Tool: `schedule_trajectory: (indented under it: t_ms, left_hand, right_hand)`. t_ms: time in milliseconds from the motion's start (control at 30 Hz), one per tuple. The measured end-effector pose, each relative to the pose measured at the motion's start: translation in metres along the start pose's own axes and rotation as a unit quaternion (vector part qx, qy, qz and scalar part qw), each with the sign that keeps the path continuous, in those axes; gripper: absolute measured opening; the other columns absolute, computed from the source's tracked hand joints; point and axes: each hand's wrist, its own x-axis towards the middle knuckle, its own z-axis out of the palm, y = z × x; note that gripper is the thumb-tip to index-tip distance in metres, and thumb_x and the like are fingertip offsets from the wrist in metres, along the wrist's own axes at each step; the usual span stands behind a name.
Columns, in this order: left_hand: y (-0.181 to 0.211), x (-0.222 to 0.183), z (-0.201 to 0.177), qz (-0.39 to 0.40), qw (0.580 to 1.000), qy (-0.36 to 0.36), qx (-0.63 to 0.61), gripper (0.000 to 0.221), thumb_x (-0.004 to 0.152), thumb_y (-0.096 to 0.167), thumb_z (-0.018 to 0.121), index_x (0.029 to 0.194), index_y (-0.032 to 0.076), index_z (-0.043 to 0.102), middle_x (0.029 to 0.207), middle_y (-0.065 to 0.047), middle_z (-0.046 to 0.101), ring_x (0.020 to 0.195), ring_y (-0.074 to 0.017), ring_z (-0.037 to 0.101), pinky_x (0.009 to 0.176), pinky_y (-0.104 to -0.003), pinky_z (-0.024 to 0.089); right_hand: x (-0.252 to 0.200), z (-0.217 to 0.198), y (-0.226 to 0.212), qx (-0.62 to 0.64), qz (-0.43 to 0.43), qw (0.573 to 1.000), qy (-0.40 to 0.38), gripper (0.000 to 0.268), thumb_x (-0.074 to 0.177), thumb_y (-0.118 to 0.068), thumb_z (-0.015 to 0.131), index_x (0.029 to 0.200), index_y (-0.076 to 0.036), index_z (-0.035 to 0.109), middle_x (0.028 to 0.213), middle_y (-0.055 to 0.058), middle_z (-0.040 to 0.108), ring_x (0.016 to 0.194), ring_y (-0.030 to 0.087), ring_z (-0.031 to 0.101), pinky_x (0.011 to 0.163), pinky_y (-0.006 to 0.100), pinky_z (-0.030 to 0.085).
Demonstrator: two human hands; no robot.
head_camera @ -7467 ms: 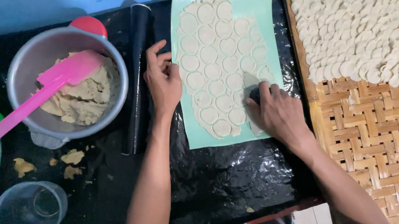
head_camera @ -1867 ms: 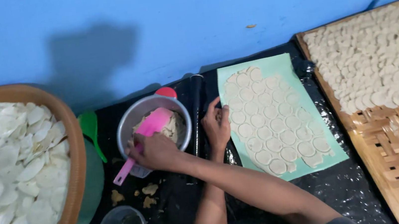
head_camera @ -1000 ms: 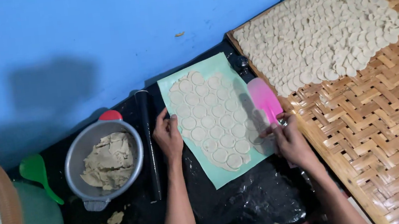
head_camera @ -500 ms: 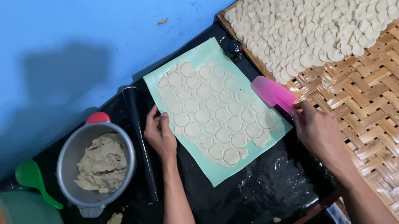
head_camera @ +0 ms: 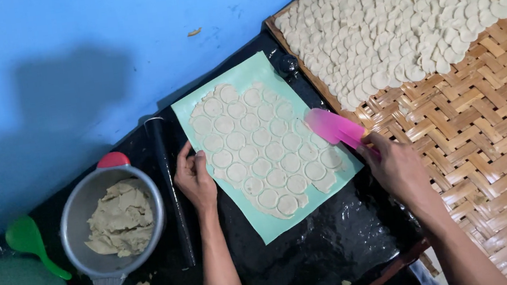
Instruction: Cutting circular shapes out of flattened dough using a stamp cutter and transferring them to a woven tray using a spatula.
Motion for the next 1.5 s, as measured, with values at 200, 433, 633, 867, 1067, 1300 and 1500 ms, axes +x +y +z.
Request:
schedule_trajectory:
  t_ms: [200, 433, 633, 867, 1067, 1300, 1500]
  left_hand:
    - [-0.013, -0.002, -0.003, -0.032, 0.999, -0.006, -0.017, 0.028, 0.1, 0.005, 0.062, 0.126, -0.004, 0.067, 0.08, 0.0, 0.065, 0.072, -0.0041, 0.053, 0.065, -0.021, 0.041]
    - [-0.006, -0.002, -0.002, -0.05, 0.999, -0.015, -0.013, 0.029, 0.098, 0.005, 0.062, 0.126, -0.004, 0.066, 0.081, 0.0, 0.066, 0.072, -0.0048, 0.053, 0.064, -0.021, 0.04]
    - [-0.009, 0.0, -0.001, -0.046, 0.999, -0.013, -0.016, 0.031, 0.099, 0.005, 0.063, 0.128, -0.004, 0.065, 0.084, -0.002, 0.068, 0.075, -0.0064, 0.056, 0.068, -0.022, 0.043]
    - [-0.032, -0.001, -0.012, -0.079, 0.99, -0.055, -0.1, 0.034, 0.103, 0.009, 0.063, 0.134, -0.005, 0.059, 0.104, -0.008, 0.072, 0.094, -0.0115, 0.063, 0.085, -0.025, 0.048]
    - [0.055, -0.013, -0.003, -0.229, 0.91, -0.14, -0.317, 0.056, 0.105, 0.025, 0.047, 0.155, 0.005, 0.032, 0.147, -0.014, 0.051, 0.133, -0.0235, 0.053, 0.11, -0.041, 0.042]
    - [0.06, -0.051, 0.019, -0.297, 0.892, -0.026, -0.34, 0.058, 0.105, 0.03, 0.044, 0.156, 0.004, 0.036, 0.155, -0.016, 0.046, 0.139, -0.0316, 0.047, 0.112, -0.048, 0.038]
    - [0.103, -0.051, 0.021, -0.278, 0.881, 0.011, -0.382, 0.062, 0.102, 0.036, 0.043, 0.155, 0.006, 0.036, 0.156, -0.017, 0.045, 0.137, -0.0387, 0.048, 0.107, -0.059, 0.041]
  right_hand:
    - [0.014, 0.02, 0.031, 0.046, -0.03, 0.998, -0.019, 0.033, 0.098, -0.034, 0.063, 0.116, -0.007, 0.07, 0.099, 0.019, 0.078, 0.089, 0.036, 0.075, 0.082, 0.046, 0.059]
    - [0.015, 0.023, 0.03, 0.135, 0.036, 0.988, -0.07, 0.035, 0.096, -0.038, 0.064, 0.114, -0.008, 0.071, 0.094, 0.016, 0.078, 0.083, 0.03, 0.077, 0.077, 0.042, 0.059]
    - [0.02, 0.024, 0.042, 0.18, 0.054, 0.98, -0.063, 0.035, 0.097, -0.036, 0.063, 0.114, -0.006, 0.071, 0.085, 0.011, 0.076, 0.073, 0.022, 0.071, 0.07, 0.038, 0.056]
    - [0.023, 0.017, 0.064, 0.269, 0.077, 0.958, -0.066, 0.034, 0.101, -0.034, 0.062, 0.109, -0.002, 0.069, 0.078, 0.009, 0.072, 0.069, 0.015, 0.063, 0.063, 0.032, 0.051]
    - [0.046, -0.006, 0.102, 0.319, 0.088, 0.943, -0.003, 0.032, 0.101, -0.03, 0.061, 0.116, -0.002, 0.067, 0.087, 0.006, 0.076, 0.074, 0.011, 0.066, 0.064, 0.028, 0.052]
    - [0.111, -0.042, 0.156, 0.353, 0.057, 0.931, 0.069, 0.032, 0.104, -0.026, 0.061, 0.122, 0.001, 0.063, 0.095, 0.005, 0.075, 0.081, 0.009, 0.068, 0.071, 0.026, 0.053]
    - [0.209, -0.061, 0.221, 0.408, 0.062, 0.903, 0.123, 0.035, 0.103, -0.016, 0.064, 0.133, 0.001, 0.064, 0.096, 0.01, 0.071, 0.078, 0.012, 0.063, 0.066, 0.028, 0.051]
